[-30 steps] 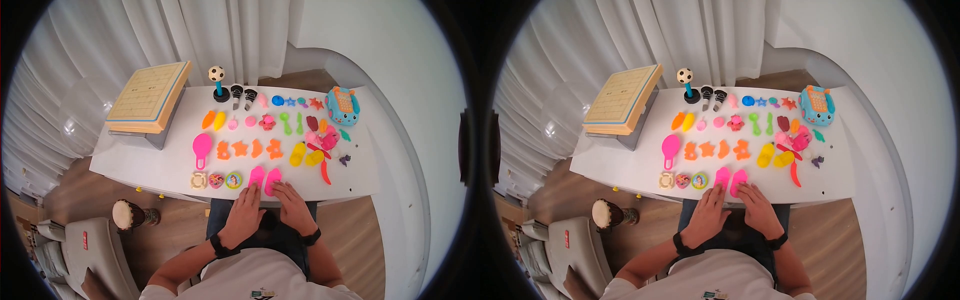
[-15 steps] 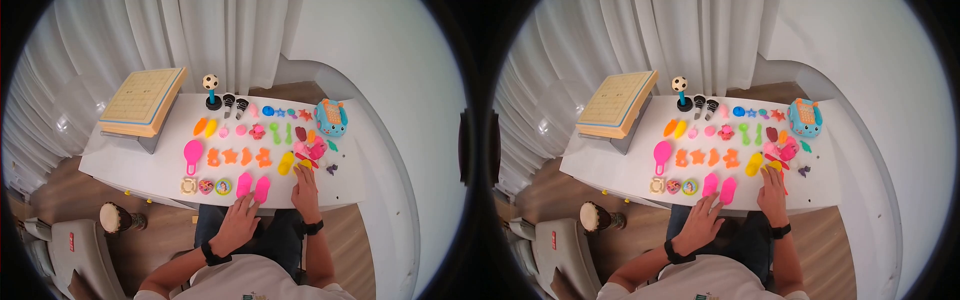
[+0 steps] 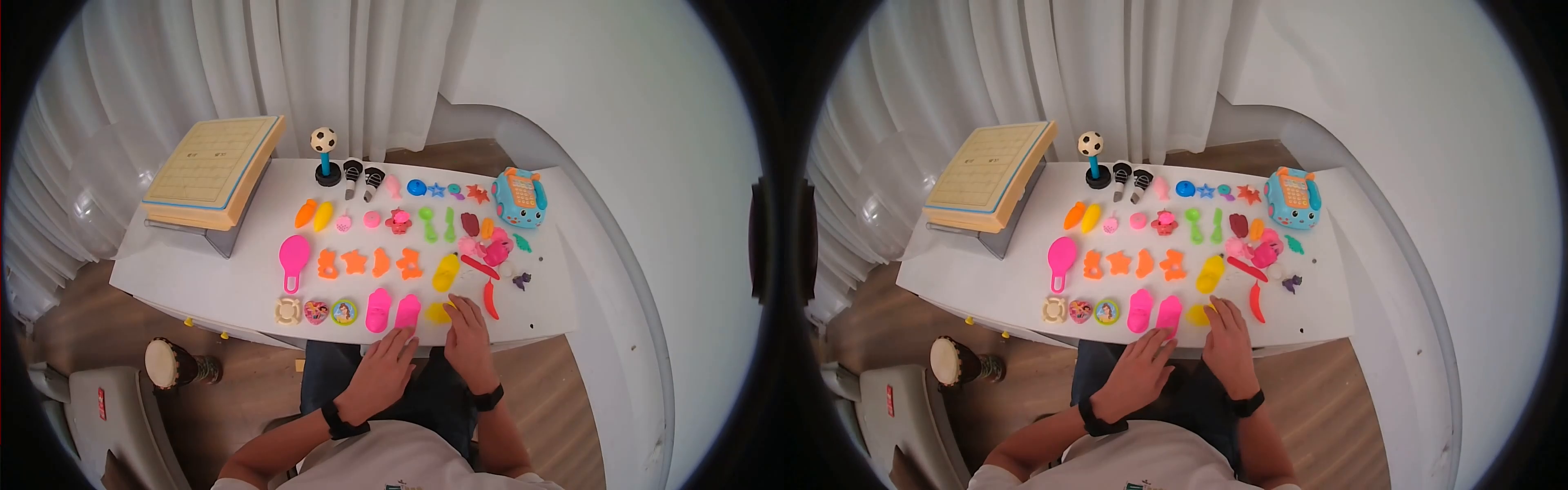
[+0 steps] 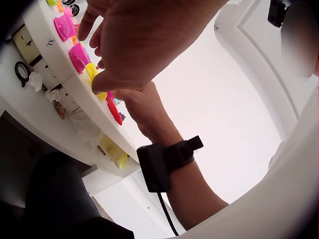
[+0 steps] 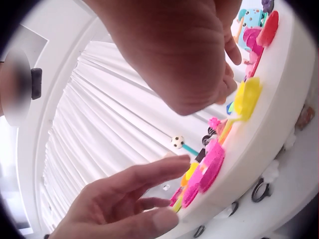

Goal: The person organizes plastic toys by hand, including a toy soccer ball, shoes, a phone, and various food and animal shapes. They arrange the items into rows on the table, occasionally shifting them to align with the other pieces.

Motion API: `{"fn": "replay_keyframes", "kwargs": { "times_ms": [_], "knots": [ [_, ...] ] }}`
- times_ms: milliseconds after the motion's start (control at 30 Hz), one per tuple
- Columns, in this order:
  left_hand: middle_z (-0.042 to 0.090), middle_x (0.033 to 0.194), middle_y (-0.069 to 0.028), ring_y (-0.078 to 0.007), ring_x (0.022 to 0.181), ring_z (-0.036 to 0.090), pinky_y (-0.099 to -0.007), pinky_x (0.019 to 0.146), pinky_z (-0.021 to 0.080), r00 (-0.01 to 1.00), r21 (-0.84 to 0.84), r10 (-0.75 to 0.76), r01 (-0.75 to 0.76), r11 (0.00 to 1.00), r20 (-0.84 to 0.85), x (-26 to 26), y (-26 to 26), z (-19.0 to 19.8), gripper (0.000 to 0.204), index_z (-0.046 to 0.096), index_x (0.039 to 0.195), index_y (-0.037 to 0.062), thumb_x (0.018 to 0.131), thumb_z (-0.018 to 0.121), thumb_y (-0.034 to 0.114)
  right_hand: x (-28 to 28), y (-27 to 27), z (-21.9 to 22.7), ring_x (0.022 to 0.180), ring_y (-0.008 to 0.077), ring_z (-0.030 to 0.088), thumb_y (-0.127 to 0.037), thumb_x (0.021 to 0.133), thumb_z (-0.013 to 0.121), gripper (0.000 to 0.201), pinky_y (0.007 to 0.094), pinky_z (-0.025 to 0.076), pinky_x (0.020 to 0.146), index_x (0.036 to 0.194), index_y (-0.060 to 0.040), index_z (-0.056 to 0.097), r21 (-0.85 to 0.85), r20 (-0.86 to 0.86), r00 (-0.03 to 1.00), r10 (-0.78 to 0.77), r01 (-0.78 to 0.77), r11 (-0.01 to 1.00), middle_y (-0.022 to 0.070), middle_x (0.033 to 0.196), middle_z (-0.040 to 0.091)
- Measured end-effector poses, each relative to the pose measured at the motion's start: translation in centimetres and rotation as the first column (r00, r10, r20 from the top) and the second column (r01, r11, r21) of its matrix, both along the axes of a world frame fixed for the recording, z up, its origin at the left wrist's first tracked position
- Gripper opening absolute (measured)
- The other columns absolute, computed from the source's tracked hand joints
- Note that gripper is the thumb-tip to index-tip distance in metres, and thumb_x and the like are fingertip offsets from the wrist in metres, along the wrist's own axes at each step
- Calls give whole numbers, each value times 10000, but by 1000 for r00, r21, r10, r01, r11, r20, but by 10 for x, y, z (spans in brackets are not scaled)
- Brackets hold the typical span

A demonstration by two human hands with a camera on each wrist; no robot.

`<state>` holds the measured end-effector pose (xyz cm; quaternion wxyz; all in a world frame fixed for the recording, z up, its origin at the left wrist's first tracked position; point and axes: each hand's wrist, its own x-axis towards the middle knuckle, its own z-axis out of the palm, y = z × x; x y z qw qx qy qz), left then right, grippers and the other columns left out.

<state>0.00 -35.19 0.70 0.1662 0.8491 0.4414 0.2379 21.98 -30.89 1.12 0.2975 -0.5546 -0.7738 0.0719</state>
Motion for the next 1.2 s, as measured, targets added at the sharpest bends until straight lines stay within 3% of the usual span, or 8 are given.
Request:
{"fn": "replay_keyframes", "kwargs": {
  "times_ms": [33,167,433,667,867,967,1033,1200],
  "knots": [
    [521,1510,-225,-382,1459,482,-498,1168,435,1000,15,1,-1,1000,-24,-1,1,-2,527,564,1455,-11,983,707,174,7,2,3,1352,416,571,87,879,602,434,494,458,1165,1309,42,641,47,133,991,28,-35,998,194,1424,627],
    [514,1541,-215,-357,1484,468,-492,1182,421,994,51,10,-4,999,-109,-4,4,-6,549,548,1477,-21,994,697,191,26,4,-11,1388,386,555,66,906,609,427,467,465,1156,1330,23,645,-16,202,973,109,-108,994,166,1448,625],
    [521,1556,-177,-317,1501,457,-470,1173,403,986,67,13,-2,998,-165,-2,5,-13,594,526,1509,-24,989,691,210,2,-13,-17,1150,394,591,-70,966,714,381,469,522,1004,1320,62,659,-65,14,1000,-22,23,998,202,1244,592],
    [527,1552,-182,-326,1474,480,-492,1176,404,984,58,25,-15,998,-175,0,4,-3,602,537,1516,10,979,720,210,-9,-8,-16,1119,391,596,-94,975,730,339,466,535,950,1267,72,681,-63,-57,998,-31,28,998,206,1206,590],
    [498,1593,-194,-325,1486,481,-473,1166,410,989,78,-89,99,992,-120,14,0,0,577,539,1506,0,988,703,192,19,56,2,1297,379,587,8,961,663,352,441,535,1031,1312,8,675,81,-6,1000,2,-1,997,180,1358,646],
    [488,1607,-198,-327,1498,472,-457,1166,414,980,122,-118,138,983,-160,33,1,-5,592,529,1508,-20,985,704,195,22,86,10,1401,382,543,78,908,616,483,454,486,1144,1378,-28,647,116,147,980,133,-150,982,141,1448,638],
    [486,1607,-205,-333,1493,476,-453,1168,416,965,153,-85,126,980,-249,42,3,-8,615,519,1509,-41,983,706,217,22,98,4,1504,359,461,66,873,605,553,502,401,1232,1418,-28,619,-13,296,918,263,-271,962,127,1496,629],
    [494,1597,-215,-339,1485,479,-458,1184,410,951,192,-39,103,976,-308,51,12,-18,640,507,1521,-54,989,694,248,25,94,-18,1482,353,500,67,869,599,571,515,404,1229,1424,-60,632,-85,327,898,295,-283,955,121,1484,644]
  ]
}}
